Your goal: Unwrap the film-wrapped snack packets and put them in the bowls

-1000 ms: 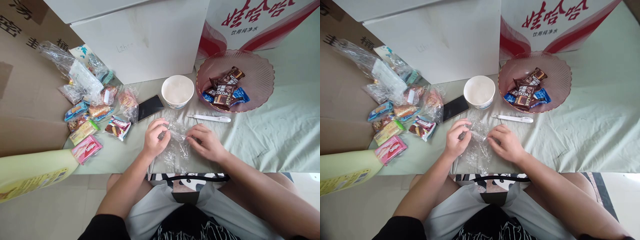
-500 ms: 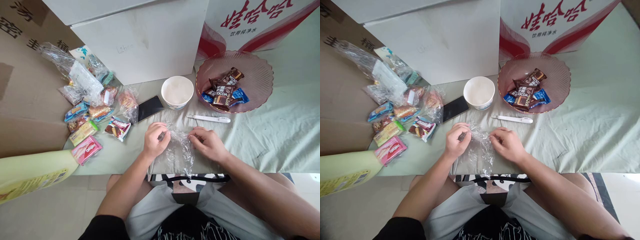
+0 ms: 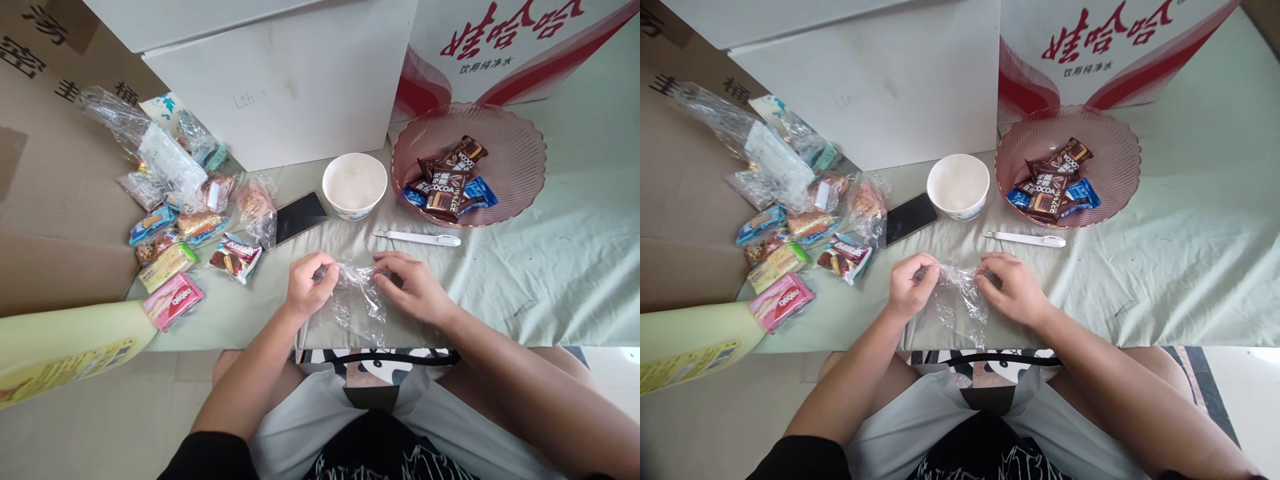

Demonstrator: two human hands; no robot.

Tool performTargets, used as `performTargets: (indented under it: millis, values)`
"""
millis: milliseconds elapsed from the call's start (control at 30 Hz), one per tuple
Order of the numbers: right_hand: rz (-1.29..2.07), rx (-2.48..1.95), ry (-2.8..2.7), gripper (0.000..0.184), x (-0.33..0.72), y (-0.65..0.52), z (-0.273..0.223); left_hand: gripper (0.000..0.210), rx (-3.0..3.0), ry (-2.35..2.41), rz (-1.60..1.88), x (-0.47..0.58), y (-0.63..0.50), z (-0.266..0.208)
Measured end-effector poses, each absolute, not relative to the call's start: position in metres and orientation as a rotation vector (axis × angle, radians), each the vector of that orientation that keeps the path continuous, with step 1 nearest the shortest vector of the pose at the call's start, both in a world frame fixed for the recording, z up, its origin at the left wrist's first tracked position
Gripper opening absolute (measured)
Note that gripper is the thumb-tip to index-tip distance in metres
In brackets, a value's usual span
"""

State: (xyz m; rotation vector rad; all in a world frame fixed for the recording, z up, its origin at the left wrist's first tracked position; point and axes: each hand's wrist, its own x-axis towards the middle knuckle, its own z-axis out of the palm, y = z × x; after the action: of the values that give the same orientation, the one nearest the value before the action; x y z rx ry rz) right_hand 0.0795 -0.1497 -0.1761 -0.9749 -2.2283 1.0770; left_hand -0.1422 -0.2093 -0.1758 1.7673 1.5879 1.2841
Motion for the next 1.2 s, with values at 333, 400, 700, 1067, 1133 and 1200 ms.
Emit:
performTargets:
  millis: [333, 400, 700, 1067, 1133, 1200]
  values:
    - [1.230, -0.996, -2.195, 0.019, 0.0794, -0.1546, -0.1661, 0.019, 1.776, 1.601, 1.149, -0.1400, -0.2105, -0.1754]
    - [1.230, -1.003, -2.186, 0.020, 0.0799, -0.1547, -0.1662, 0.019, 1.783, 1.606, 1.156, -0.1399, -0.2105, -0.1751]
    - [1.234, -0.998, -2.166, 0.021, 0.0807, -0.1560, -0.1667, 0.020, 1.709, 1.609, 1.189, -0.1400, -0.2099, -0.1757]
    - [1.224, -1.011, -2.155, 0.019, 0.0792, -0.1552, -0.1663, 0.021, 1.650, 1.571, 1.146, -0.1406, -0.2121, -0.1771]
    - [1.239, -1.009, -2.153, 0.019, 0.0795, -0.1552, -0.1660, 0.019, 1.633, 1.571, 1.127, -0.1405, -0.2123, -0.1785]
    - [1.255, -0.996, -2.163, 0.019, 0.0799, -0.1553, -0.1653, 0.018, 1.623, 1.574, 1.112, -0.1403, -0.2123, -0.1796]
